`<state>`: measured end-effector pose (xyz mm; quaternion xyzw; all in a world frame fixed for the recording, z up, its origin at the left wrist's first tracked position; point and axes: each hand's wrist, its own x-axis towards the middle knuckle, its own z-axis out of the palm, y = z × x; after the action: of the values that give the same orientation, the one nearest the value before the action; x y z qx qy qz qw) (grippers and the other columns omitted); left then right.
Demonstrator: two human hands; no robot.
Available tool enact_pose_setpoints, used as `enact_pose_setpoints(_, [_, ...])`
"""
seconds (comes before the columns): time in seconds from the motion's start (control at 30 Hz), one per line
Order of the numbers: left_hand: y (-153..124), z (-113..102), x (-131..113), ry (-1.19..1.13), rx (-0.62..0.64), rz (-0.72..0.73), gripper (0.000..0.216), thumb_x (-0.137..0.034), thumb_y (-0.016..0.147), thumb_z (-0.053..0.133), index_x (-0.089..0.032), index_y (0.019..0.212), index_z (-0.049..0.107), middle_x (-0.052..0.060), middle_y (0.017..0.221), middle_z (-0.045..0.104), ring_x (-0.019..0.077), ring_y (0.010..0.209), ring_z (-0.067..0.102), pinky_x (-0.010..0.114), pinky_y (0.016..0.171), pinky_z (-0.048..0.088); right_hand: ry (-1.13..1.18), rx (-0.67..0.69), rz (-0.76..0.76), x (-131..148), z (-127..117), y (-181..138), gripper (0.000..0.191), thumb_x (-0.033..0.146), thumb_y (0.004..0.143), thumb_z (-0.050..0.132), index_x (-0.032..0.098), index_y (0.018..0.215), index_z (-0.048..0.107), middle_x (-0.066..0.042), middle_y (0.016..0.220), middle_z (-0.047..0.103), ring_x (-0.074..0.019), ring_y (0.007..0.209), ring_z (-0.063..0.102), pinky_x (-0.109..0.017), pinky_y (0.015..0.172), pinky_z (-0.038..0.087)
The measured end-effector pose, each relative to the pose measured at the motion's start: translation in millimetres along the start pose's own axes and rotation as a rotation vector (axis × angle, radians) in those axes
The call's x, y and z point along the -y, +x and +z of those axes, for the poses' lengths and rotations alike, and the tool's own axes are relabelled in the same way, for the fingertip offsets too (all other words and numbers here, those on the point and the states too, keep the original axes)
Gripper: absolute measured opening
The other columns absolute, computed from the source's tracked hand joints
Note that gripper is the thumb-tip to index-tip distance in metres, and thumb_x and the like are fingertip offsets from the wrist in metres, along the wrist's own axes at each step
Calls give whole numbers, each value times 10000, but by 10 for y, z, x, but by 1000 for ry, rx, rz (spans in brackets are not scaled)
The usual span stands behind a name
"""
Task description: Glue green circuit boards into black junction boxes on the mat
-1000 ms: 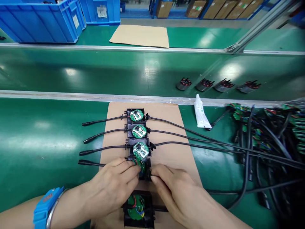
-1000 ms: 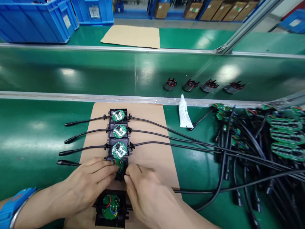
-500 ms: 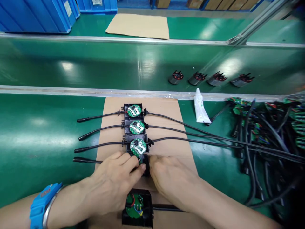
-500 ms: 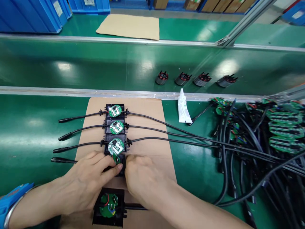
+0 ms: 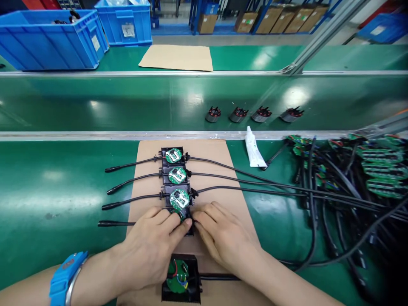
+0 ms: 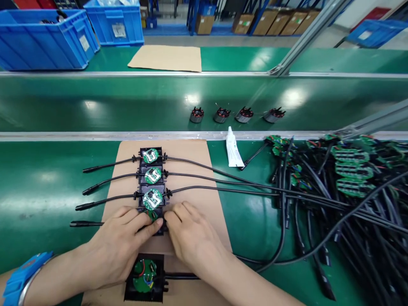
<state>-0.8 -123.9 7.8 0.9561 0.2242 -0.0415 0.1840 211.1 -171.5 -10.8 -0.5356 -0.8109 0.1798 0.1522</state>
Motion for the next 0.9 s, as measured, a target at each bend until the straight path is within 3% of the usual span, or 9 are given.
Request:
enact_pose_setpoints(0.17, [34, -59, -26, -45, -24, -41, 584, -180, 741, 548, -188, 1324, 506, 76, 1043, 576, 240, 876, 496, 433, 846, 418, -58, -117, -97, -24, 143, -23, 333, 0, 849, 346, 125, 898, 651, -89, 802, 599, -192, 748, 483, -305, 673, 447])
enact_pose_setpoints(0.27, [-54, -45, -68, -96, -77, -27, 542, -194, 770, 561, -186, 1310, 513, 77, 1030, 583, 246, 890, 503, 429, 823, 432, 7, -60, -110, -20, 39, -54, 314, 20, 863, 359, 144, 882, 647, -72, 784, 593, -182, 730, 480, -293, 651, 430])
enact_pose_setpoints(0.4, [-145, -53, 22, -267, -311, -3, 420, -104, 862, 469, -218, 1263, 522, 74, 1073, 567, 206, 947, 509, 354, 822, 450, 93, -28, -109, -148, -232, 72, 228, 96, 895, 427, 173, 972, 628, -68, 885, 623, -193, 831, 508, -322, 735, 438])
enact_pose_setpoints(0.5, [-91, -88, 250, -200, -472, -176, 299, -85, 880, 447, -166, 1151, 545, 106, 1105, 550, 234, 997, 499, 399, 839, 456, 21, -107, -51, -353, -278, 267, 196, 124, 890, 490, 166, 1054, 588, -87, 1008, 635, -224, 955, 515, -392, 846, 432])
enact_pose_setpoints(0.6, [-29, -103, 460, -122, -381, -272, 142, -124, 895, 449, -144, 983, 559, 104, 1009, 588, 250, 933, 535, 442, 803, 479, 42, -153, -72, -479, -214, 346, 119, 108, 897, 465, 166, 957, 549, -71, 925, 630, -199, 879, 548, -356, 779, 458])
enact_pose_setpoints(0.7, [-61, -118, 520, -221, -318, -267, 174, -153, 945, 374, -167, 959, 547, 50, 876, 624, 195, 786, 588, 351, 697, 510, 73, -194, -136, -402, -259, 246, 131, 95, 916, 413, 172, 966, 507, -53, 846, 609, -163, 774, 561, -290, 682, 462])
enact_pose_setpoints(0.9, [-103, -242, 425, -188, -333, -210, 250, -198, 981, 322, -184, 963, 571, 30, 807, 636, 186, 739, 623, 318, 644, 515, -99, 86, -71, -40, -544, 109, 195, 67, 878, 377, 203, 872, 517, -32, 754, 587, -174, 646, 559, -298, 550, 373])
